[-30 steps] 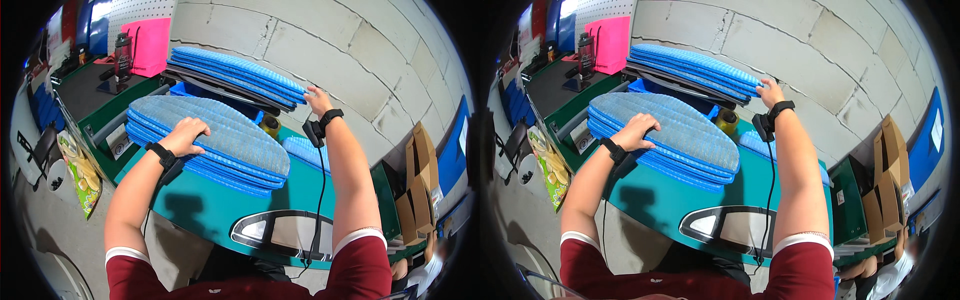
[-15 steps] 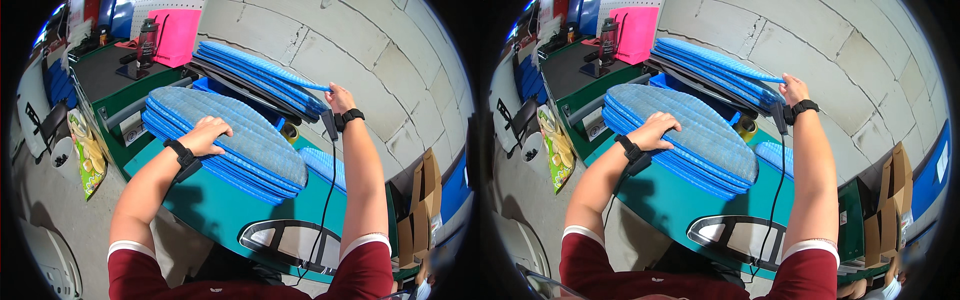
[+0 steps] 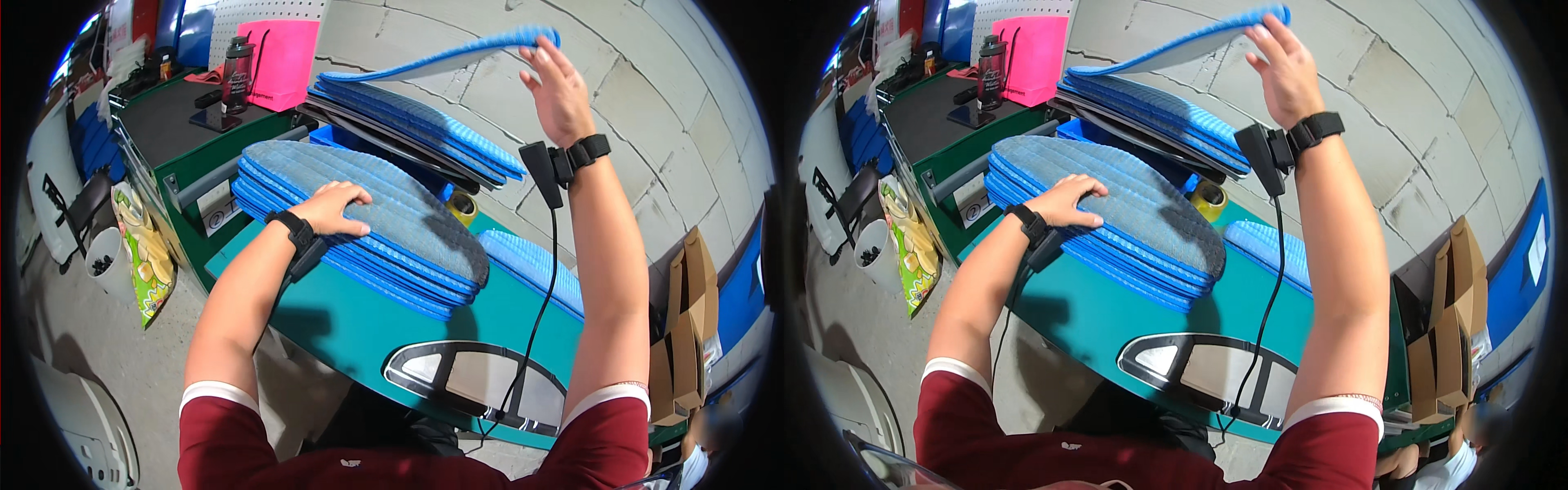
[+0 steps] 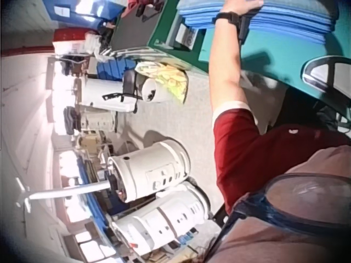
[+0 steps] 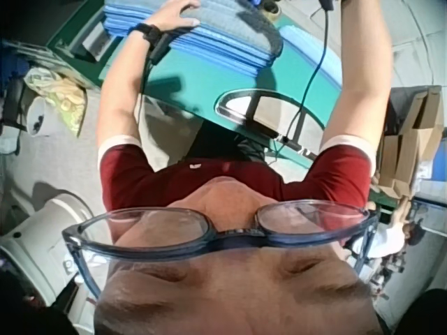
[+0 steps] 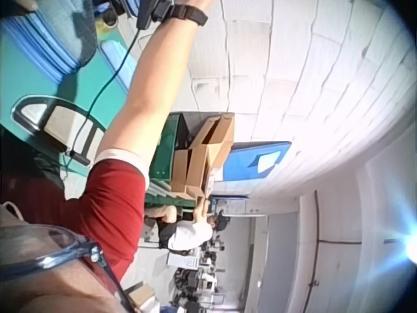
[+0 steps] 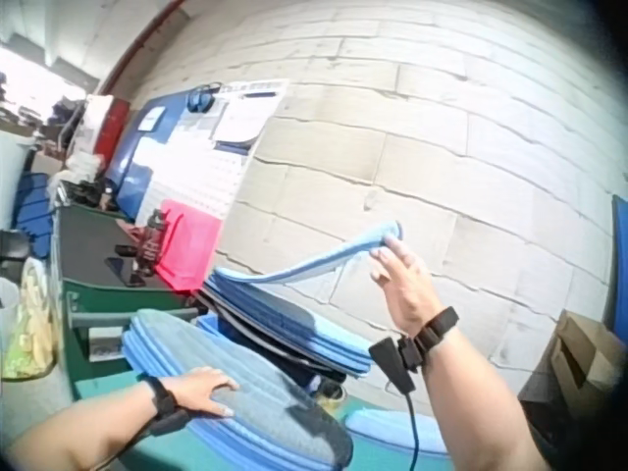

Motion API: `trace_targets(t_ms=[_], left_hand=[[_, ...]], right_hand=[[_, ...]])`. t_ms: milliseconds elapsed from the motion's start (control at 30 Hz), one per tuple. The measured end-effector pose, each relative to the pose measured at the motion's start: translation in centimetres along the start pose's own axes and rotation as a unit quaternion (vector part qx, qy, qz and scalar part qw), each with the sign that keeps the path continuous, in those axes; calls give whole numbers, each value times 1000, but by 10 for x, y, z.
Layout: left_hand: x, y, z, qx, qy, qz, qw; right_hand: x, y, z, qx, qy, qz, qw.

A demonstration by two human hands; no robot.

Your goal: Applying clear adhesive sheets to blue mop pads on a workbench.

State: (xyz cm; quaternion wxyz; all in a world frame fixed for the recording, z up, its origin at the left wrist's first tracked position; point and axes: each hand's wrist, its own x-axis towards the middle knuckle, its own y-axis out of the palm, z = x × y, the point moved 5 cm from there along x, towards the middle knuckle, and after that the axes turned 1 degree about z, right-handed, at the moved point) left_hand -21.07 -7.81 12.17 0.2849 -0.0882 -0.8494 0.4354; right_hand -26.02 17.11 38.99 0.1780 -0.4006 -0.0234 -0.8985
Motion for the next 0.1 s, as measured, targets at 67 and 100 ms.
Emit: trace_targets(t_ms=[67, 100], left_hand=[[7, 0, 5, -52, -57, 12, 997], [13, 2, 10, -189, -117, 20, 975]], right_hand=[[-9, 23, 41, 27, -54, 87, 994], [-19, 34, 62, 21, -97, 159, 982]])
